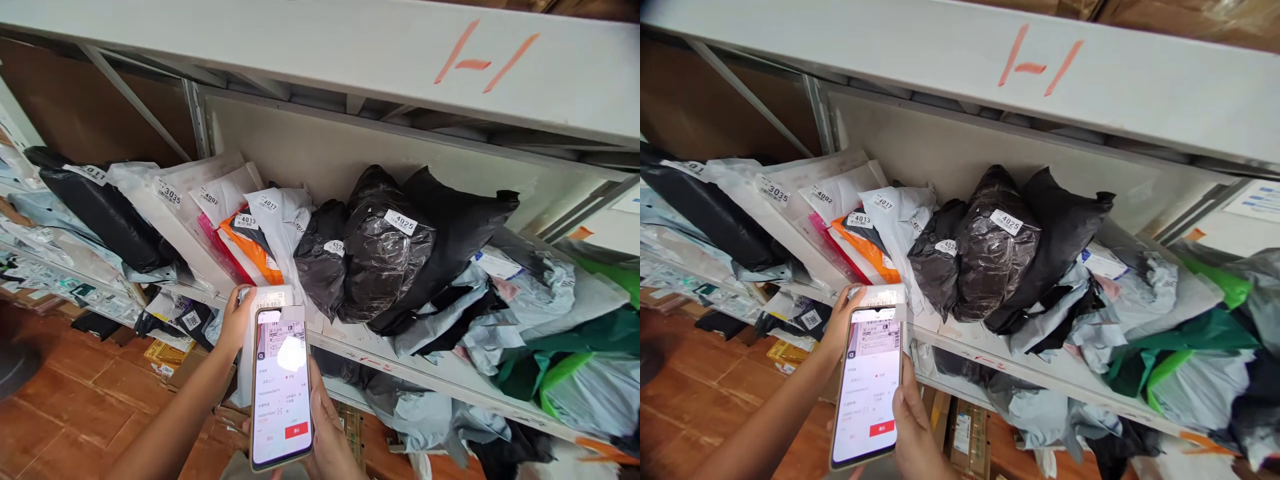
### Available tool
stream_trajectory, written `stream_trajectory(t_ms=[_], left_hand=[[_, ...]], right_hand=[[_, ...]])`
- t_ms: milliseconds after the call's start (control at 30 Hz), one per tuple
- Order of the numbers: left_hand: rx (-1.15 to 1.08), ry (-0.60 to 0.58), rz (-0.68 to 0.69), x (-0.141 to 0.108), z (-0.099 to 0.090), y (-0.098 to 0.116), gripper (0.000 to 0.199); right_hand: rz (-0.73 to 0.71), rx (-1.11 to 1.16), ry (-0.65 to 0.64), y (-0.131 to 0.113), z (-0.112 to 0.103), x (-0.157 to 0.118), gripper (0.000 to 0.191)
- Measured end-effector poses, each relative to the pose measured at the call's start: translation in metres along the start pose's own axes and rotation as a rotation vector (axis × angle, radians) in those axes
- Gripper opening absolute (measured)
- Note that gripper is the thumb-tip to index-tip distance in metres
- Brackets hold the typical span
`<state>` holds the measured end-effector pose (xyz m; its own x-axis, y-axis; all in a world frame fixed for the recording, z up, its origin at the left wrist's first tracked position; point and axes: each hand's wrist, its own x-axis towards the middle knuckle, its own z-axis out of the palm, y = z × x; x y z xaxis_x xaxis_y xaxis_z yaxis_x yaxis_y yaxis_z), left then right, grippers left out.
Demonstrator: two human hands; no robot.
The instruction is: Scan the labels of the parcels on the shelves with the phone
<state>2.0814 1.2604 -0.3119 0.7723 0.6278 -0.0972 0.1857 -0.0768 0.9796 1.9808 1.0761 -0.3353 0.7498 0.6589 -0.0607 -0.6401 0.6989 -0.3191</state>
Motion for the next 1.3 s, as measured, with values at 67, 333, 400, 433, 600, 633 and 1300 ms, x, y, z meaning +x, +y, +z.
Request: stream_trajectory(t_ms=[67, 333, 400, 433, 600, 633, 1300], left_hand=[[-0.003, 0.005, -0.035, -0.005, -0.001, -0.003, 0.067], [0.004, -0.027, -0.109, -0.022, 0.004, -0.012, 0.067], [0.008, -0.050, -0.125, -0.026, 0.006, -0.010, 0.067], [0.010, -0.058, -0.131, -0.027, 0.007, -0.009, 0.068], [-0.001, -0.084, -0.104, -0.034, 0.014, -0.002, 0.066], [-0.006, -0.090, -0.094, -0.036, 0.015, -0.001, 0.066], [-0.050, -0.174, -0.122, -0.045, 0.035, 0.005, 0.068]], right_hand=[[-0.013, -0.016, -0.035, -0.002, -0.001, -0.005, 0.106], [-0.048, 0.029, -0.141, -0.011, -0.006, -0.016, 0.107], [-0.078, 0.008, -0.152, -0.011, -0.009, -0.020, 0.105], [-0.091, -0.010, -0.149, -0.011, -0.010, -0.022, 0.103], [-0.102, -0.122, -0.062, -0.014, -0.011, -0.030, 0.097], [-0.099, -0.136, -0.046, -0.015, -0.012, -0.031, 0.096], [-0.266, -0.086, 0.425, -0.034, -0.036, -0.055, 0.109]])
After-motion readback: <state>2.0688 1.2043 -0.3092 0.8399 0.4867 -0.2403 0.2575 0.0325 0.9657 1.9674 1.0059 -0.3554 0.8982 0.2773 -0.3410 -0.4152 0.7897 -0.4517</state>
